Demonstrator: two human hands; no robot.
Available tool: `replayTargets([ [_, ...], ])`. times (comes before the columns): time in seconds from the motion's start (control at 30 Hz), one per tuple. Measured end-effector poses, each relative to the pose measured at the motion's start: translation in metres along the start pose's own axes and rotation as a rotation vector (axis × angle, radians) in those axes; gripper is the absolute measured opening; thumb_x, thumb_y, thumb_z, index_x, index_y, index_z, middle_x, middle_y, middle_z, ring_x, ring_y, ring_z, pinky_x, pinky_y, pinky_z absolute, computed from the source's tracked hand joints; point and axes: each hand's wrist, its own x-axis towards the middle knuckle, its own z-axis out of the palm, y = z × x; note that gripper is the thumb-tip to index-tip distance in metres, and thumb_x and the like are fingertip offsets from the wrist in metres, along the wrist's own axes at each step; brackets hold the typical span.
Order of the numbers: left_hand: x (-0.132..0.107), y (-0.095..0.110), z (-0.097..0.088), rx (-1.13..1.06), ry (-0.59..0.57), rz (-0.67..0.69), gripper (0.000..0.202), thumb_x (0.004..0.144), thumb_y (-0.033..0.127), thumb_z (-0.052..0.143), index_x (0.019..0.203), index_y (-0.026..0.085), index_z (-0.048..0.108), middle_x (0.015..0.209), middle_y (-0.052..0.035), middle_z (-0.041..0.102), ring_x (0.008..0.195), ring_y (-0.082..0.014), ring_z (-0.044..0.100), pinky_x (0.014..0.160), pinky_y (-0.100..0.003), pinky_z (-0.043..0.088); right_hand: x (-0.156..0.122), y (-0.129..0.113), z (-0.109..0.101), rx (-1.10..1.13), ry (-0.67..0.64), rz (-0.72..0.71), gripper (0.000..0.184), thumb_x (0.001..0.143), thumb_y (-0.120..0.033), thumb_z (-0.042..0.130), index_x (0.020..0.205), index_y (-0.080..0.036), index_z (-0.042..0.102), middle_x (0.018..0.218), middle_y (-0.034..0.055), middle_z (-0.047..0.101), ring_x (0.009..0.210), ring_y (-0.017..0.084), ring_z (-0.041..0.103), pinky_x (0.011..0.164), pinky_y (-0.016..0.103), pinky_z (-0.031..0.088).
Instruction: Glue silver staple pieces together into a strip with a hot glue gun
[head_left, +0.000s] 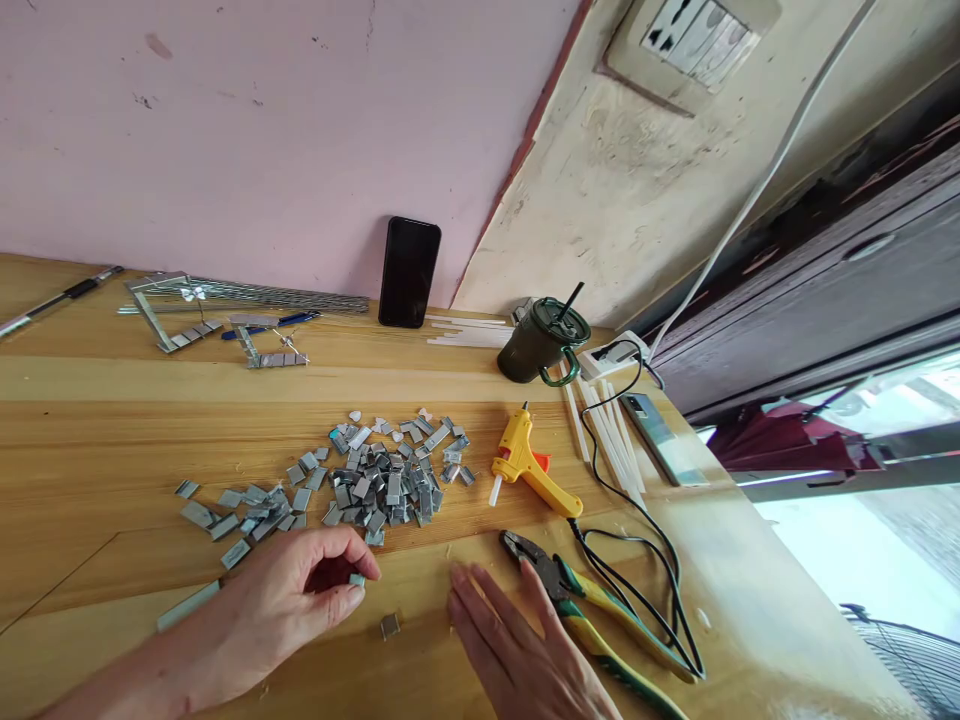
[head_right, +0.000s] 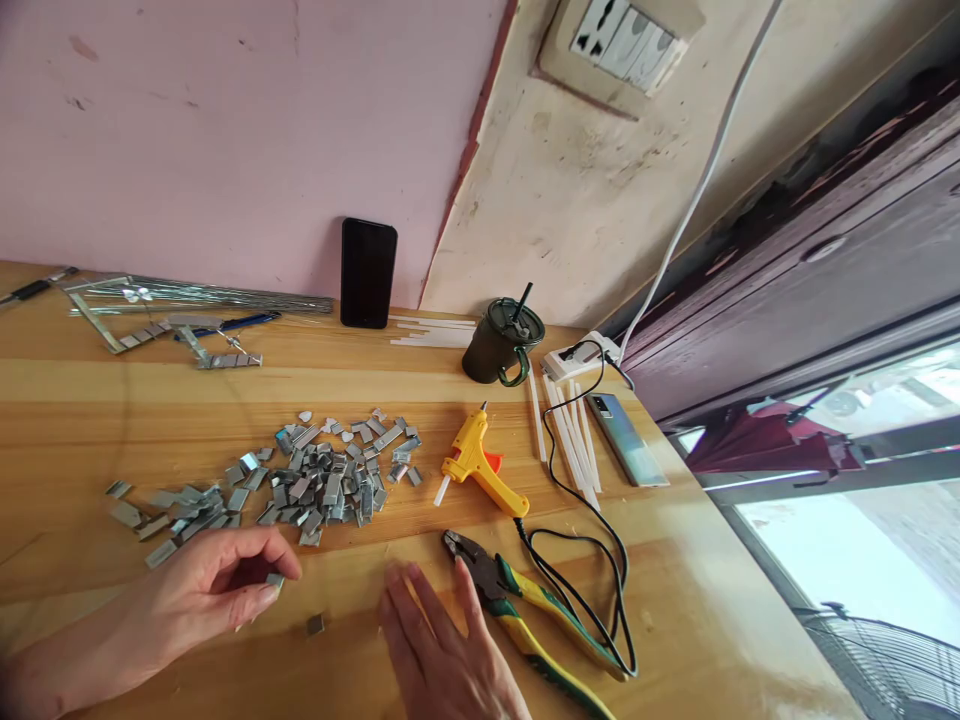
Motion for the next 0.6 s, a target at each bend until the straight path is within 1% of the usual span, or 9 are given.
replayTargets([
  [0.03, 0.0, 0.0, 0.0, 0.007, 0.004, 0.0, 0.031, 0.078, 0.048, 0.052, 0.087, 0.02, 0.06, 0.064, 0.0058, 0.042, 0.061, -0.0129, 0.033, 0.056, -0.024, 0.027, 0.005, 0.003, -0.004, 0.021, -0.008, 0.01, 0.045, 0.094, -0.03, 0.046, 0.135, -0.013, 0.05, 0.14, 0.0115, 0.055, 0.137, 0.027, 0.04, 0.119, 0.056, 0.006],
  [0.1, -0.001, 0.001, -0.001, 0.021, 0.01, -0.008, 0.029, 0.078, 0.047, 0.053, 0.087, 0.02, 0.06, 0.064, 0.0058, 0.042, 0.061, -0.0131, 0.034, 0.056, -0.024, 0.028, 0.024, 0.013, -0.015, 0.074, -0.119, 0.073, 0.064, 0.092, -0.047, 0.049, 0.14, -0.004, 0.043, 0.146, 0.019, 0.046, 0.138, 0.031, 0.038, 0.119, 0.056, 0.005],
  [0.23, -0.001, 0.004, -0.001, 0.016, -0.007, -0.01, 0.028, 0.078, 0.045, 0.053, 0.087, 0.02, 0.06, 0.064, 0.0059, 0.042, 0.061, -0.0131, 0.034, 0.057, -0.024, 0.029, 0.055, 0.026, -0.038, 0.094, -0.209, 0.196, 0.071, 0.091, -0.049, 0.053, 0.141, 0.0, 0.042, 0.148, 0.0236, 0.039, 0.138, 0.033, 0.038, 0.118, 0.058, 0.012],
  [0.33, -0.002, 0.005, 0.0, 0.021, 0.0, -0.019, 0.029, 0.078, 0.046, 0.053, 0.087, 0.02, 0.061, 0.064, 0.0059, 0.041, 0.061, -0.0132, 0.034, 0.056, -0.024, 0.028, 0.047, 0.026, -0.046, 0.093, -0.234, 0.12, 0.072, 0.089, -0.048, 0.055, 0.141, 0.0, 0.041, 0.148, 0.0225, 0.04, 0.137, 0.033, 0.04, 0.116, 0.057, 0.022],
  [0.4, -0.002, 0.005, 0.0, 0.03, 0.023, -0.023, 0.03, 0.077, 0.047, 0.053, 0.087, 0.02, 0.061, 0.066, 0.0049, 0.044, 0.063, -0.0137, 0.037, 0.057, -0.024, 0.03, 0.031, 0.021, -0.045, 0.099, -0.234, 0.015, 0.071, 0.089, -0.05, 0.054, 0.141, -0.004, 0.042, 0.147, 0.02, 0.043, 0.136, 0.033, 0.042, 0.114, 0.055, 0.029],
  [0.47, -0.002, 0.004, 0.0, 0.032, 0.037, -0.024, 0.031, 0.077, 0.048, 0.053, 0.088, 0.021, 0.062, 0.068, 0.0039, 0.047, 0.064, -0.0143, 0.039, 0.059, -0.024, 0.032, 0.013, 0.013, -0.037, 0.083, -0.188, -0.084, 0.062, 0.092, -0.05, 0.051, 0.139, -0.01, 0.047, 0.145, 0.0156, 0.047, 0.136, 0.031, 0.042, 0.113, 0.056, 0.03],
  [0.53, -0.002, 0.003, 0.0, 0.027, 0.034, -0.02, 0.031, 0.078, 0.049, 0.053, 0.088, 0.021, 0.062, 0.068, 0.004, 0.047, 0.064, -0.0142, 0.039, 0.059, -0.024, 0.032, 0.002, 0.006, -0.027, 0.02, -0.076, -0.132, 0.035, 0.096, -0.026, 0.05, 0.13, -0.025, 0.056, 0.141, 0.0, 0.054, 0.134, 0.021, 0.045, 0.118, 0.051, 0.023],
  [0.57, -0.002, 0.003, 0.0, 0.021, 0.028, -0.019, 0.031, 0.078, 0.049, 0.054, 0.088, 0.02, 0.062, 0.067, 0.0044, 0.046, 0.064, -0.014, 0.038, 0.058, -0.024, 0.032, 0.001, 0.005, -0.024, 0.018, -0.029, -0.179, 0.033, 0.096, -0.02, 0.047, 0.125, -0.03, 0.058, 0.138, -0.0059, 0.057, 0.131, 0.018, 0.049, 0.12, 0.049, 0.019],
  [0.6, -0.002, 0.003, 0.0, 0.01, 0.023, -0.019, 0.031, 0.078, 0.049, 0.055, 0.088, 0.02, 0.062, 0.066, 0.0049, 0.045, 0.063, -0.0137, 0.037, 0.058, -0.023, 0.032, 0.002, 0.005, -0.022, 0.027, -0.007, -0.161, 0.034, 0.096, -0.018, 0.045, 0.123, -0.032, 0.06, 0.135, -0.0072, 0.059, 0.128, 0.017, 0.052, 0.12, 0.048, 0.018],
])
